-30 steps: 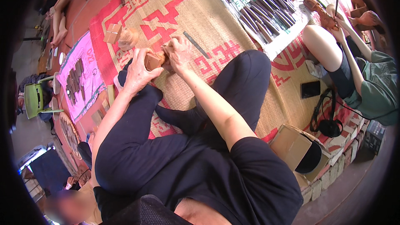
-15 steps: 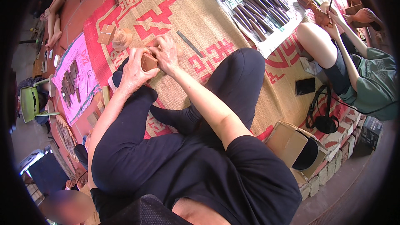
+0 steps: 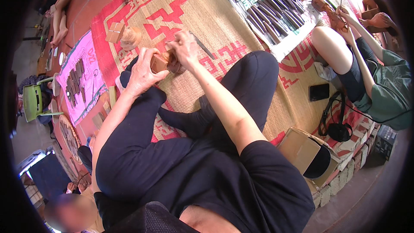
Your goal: The person sits on a mat and carves a small wooden block using a knife. They hold the block in their left hand and use the knife in their right hand to shape the wood, occasionally rotating the piece to access different sides.
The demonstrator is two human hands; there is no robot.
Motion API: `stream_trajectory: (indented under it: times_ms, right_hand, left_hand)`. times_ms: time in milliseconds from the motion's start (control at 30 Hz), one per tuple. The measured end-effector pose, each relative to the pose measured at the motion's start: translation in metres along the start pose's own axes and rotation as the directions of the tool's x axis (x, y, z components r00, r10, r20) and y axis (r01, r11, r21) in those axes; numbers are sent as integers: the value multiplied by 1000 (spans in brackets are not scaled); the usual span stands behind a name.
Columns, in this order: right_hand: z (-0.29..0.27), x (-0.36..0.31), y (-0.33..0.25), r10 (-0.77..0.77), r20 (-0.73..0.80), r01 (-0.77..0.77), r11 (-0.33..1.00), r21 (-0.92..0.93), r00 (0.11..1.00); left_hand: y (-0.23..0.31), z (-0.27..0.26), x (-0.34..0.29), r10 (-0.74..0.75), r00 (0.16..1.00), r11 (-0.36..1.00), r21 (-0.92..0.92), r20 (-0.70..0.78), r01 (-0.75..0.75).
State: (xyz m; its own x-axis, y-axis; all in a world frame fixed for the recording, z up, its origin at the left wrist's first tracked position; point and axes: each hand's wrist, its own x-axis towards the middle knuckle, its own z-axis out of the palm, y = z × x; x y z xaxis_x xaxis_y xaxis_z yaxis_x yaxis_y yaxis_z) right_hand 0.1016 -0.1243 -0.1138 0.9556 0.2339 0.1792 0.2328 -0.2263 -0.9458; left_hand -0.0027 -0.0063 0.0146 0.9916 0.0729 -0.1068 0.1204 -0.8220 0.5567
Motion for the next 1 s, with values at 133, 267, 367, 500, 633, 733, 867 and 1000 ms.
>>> stream_trajectory:
  times_ms: [133, 267, 367, 500, 633, 733, 867, 1000]
  right_hand:
    - [13, -16, 0, -103, 17, 99, 986, 131, 995]
    - [0, -5, 24, -3, 26, 5, 995, -95, 1000]
    - [3, -4, 8, -93, -63, 89, 994, -57, 994]
    - [13, -20, 10, -163, -26, 164, 987, 5, 986]
    - [2, -15, 26, -125, -44, 113, 970, -217, 991]
    - [-9, -13, 34, 141, -195, -161, 983, -93, 971]
    - [-22, -10, 13, 239, -50, -240, 971, -10, 970]
    - [-3, -18, 23, -163, 30, 163, 929, -332, 986]
  left_hand:
    - [2, 2, 3, 8, 1000, 1000, 6, -9, -8]
    - [2, -1, -1, -13, 999, 1000, 3, -30, 13]
    - [-1, 0, 0, -30, 998, 999, 13, -52, 31]
    - [3, 1, 2, -43, 999, 999, -1, -31, 43]
    - [4, 1, 2, -27, 999, 1000, 14, -17, 28]
    - [1, 0, 1, -35, 999, 999, 16, -33, 36]
    - [0, 0, 2, -54, 997, 998, 27, -47, 55]
    - [2, 3, 4, -36, 998, 999, 19, -45, 37]
